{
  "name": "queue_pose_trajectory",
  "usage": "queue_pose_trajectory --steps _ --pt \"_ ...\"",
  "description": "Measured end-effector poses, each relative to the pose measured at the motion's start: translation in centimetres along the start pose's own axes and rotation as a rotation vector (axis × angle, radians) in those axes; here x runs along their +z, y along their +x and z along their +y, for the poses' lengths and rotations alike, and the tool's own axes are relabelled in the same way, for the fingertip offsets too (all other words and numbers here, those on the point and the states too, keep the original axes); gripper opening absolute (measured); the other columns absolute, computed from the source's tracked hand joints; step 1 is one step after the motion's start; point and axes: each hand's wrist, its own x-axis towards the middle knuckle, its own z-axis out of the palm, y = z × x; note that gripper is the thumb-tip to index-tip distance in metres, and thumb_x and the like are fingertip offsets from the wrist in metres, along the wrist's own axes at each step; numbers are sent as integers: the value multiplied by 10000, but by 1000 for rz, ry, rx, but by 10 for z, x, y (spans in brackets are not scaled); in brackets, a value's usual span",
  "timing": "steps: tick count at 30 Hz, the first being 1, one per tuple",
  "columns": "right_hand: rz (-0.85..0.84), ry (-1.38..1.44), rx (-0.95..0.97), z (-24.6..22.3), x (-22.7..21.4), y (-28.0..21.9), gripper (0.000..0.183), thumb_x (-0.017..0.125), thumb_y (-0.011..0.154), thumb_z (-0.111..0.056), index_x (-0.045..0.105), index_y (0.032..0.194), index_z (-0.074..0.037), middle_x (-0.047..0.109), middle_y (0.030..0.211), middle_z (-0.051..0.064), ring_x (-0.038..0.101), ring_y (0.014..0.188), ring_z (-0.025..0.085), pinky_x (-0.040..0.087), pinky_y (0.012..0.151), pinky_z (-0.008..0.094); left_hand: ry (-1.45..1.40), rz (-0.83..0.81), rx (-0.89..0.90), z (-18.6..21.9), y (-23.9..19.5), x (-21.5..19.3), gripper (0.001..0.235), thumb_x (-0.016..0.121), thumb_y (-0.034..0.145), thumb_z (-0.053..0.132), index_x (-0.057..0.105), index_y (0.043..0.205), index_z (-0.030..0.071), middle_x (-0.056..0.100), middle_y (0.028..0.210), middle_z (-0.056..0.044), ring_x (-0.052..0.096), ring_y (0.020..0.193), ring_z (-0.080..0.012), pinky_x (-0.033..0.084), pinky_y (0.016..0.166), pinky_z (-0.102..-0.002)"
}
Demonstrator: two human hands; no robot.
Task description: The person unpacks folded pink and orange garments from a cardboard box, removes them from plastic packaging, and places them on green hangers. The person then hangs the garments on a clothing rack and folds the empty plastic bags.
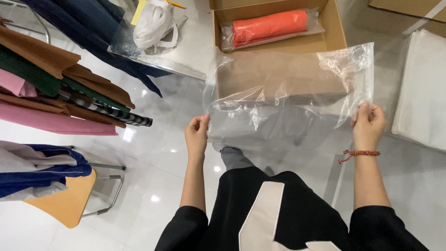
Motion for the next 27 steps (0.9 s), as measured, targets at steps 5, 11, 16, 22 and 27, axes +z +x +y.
queue_pose_trajectory --steps 5,11,16,22,27 --pt "73 4 -228 23 -4 13 136 554 1277 -164 537 1163 -91 547 801 26 495 632 120 403 544 284 -131 169 137 8 6 -13 234 812 951 249 661 811 137 618 776 52 527 749 -61 443 724 -221" --pt "-9 -118 -40 38 -12 17 151 614 1160 -126 566 1301 -113 746 1090 33 715 932 109 551 897 241 157 -224 -236 -3 5 -49 274 823 911 328 608 951 164 552 858 28 552 760 -129 465 720 -299" --pt "-27 -77 87 -2 -1 16 271 599 1201 -315 531 1403 -146 679 859 -8 642 724 88 543 725 248 202 -315 -366 13 27 -37 559 753 891 377 575 1362 134 686 1304 -70 750 1051 -195 599 915 -358" --pt "-77 -58 54 -18 13 34 209 566 1239 -261 701 1121 -155 598 805 -20 589 672 74 557 679 234 129 -184 40 52 106 20 605 589 944 563 627 1395 161 658 1420 -6 651 1229 -134 578 907 -322" --pt "-41 4 10 -24 15 40 71 540 1157 -139 609 1174 -135 681 946 10 653 718 103 579 668 228 36 -112 174 96 115 56 321 649 960 453 769 1109 195 808 1061 59 760 892 -109 565 674 -274"
